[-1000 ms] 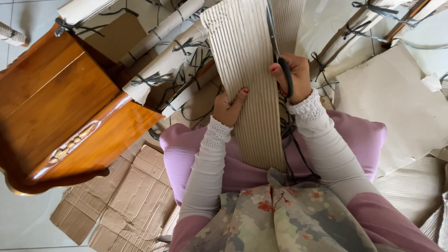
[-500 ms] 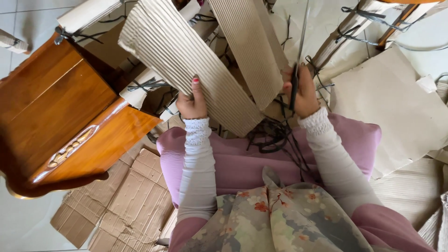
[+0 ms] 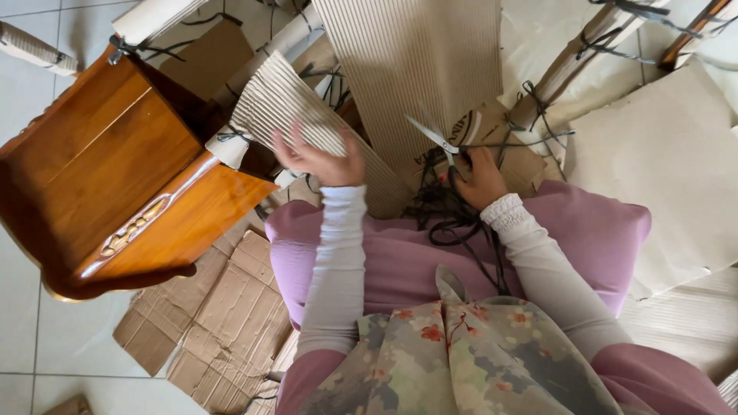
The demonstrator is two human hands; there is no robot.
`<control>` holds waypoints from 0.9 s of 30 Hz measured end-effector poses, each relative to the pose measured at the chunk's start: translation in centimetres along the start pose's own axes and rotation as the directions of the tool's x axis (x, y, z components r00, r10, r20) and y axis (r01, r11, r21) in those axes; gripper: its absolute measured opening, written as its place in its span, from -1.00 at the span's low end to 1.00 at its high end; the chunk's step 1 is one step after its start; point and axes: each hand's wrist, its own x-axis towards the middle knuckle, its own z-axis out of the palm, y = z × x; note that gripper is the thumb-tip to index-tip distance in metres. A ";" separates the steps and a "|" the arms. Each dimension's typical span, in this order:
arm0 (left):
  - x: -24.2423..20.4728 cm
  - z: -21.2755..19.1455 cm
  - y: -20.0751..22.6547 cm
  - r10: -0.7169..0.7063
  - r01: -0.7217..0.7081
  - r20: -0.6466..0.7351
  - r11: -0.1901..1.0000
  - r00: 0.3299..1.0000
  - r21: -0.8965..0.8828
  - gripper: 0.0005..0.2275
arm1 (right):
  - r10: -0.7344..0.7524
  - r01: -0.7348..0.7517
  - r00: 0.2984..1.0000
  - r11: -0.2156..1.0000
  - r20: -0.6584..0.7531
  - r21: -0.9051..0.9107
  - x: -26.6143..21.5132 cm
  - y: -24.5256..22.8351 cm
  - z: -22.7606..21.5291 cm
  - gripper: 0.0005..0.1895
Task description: Cutting a long strip of corrugated cardboard using scissors while sitting on the floor.
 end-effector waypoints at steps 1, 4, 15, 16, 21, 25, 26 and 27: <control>-0.5 0.2 1.6 0.001 -0.001 0.006 1.000 1.000 0.008 -0.26 | 0.004 -0.004 1.000 1.000 0.006 0.006 0.2 -0.4 0.1 -0.58; -2.5 1.4 5.0 0.040 0.017 0.259 0.977 0.965 -0.213 -0.56 | 0.005 -0.005 1.000 1.000 0.025 0.008 0.5 -0.1 0.0 -0.55; -8.5 8.5 -3.8 -0.322 0.458 0.493 0.870 0.808 -0.182 -0.25 | 0.094 -0.076 0.995 0.919 -0.028 0.387 0.7 1.1 1.0 -0.79; -9.2 8.7 -4.2 -0.319 0.455 0.491 0.871 0.811 -0.185 -0.25 | 0.090 -0.071 0.995 0.919 -0.031 0.387 0.8 0.2 0.2 -0.79; -8.8 8.5 -4.6 -0.288 0.502 0.611 0.838 0.738 -0.212 -0.58 | 0.133 -0.346 0.933 0.582 0.333 0.736 -0.2 -0.7 -1.4 -0.45; -5.3 7.6 -3.5 -0.265 0.484 0.541 0.817 0.798 -0.314 -0.62 | -0.012 -0.395 0.889 0.489 0.458 0.778 -1.5 -2.2 -4.3 -0.22; -4.4 6.9 -3.1 -0.242 0.438 0.485 0.831 0.840 -0.344 -0.61 | -0.095 -0.411 0.847 0.507 0.523 0.758 -1.6 -3.1 -5.5 -0.18; -3.4 6.4 -2.7 -0.218 0.390 0.428 0.843 0.877 -0.370 -0.60 | -0.175 -0.424 0.794 0.527 0.582 0.736 -1.8 -4.1 -6.7 -0.15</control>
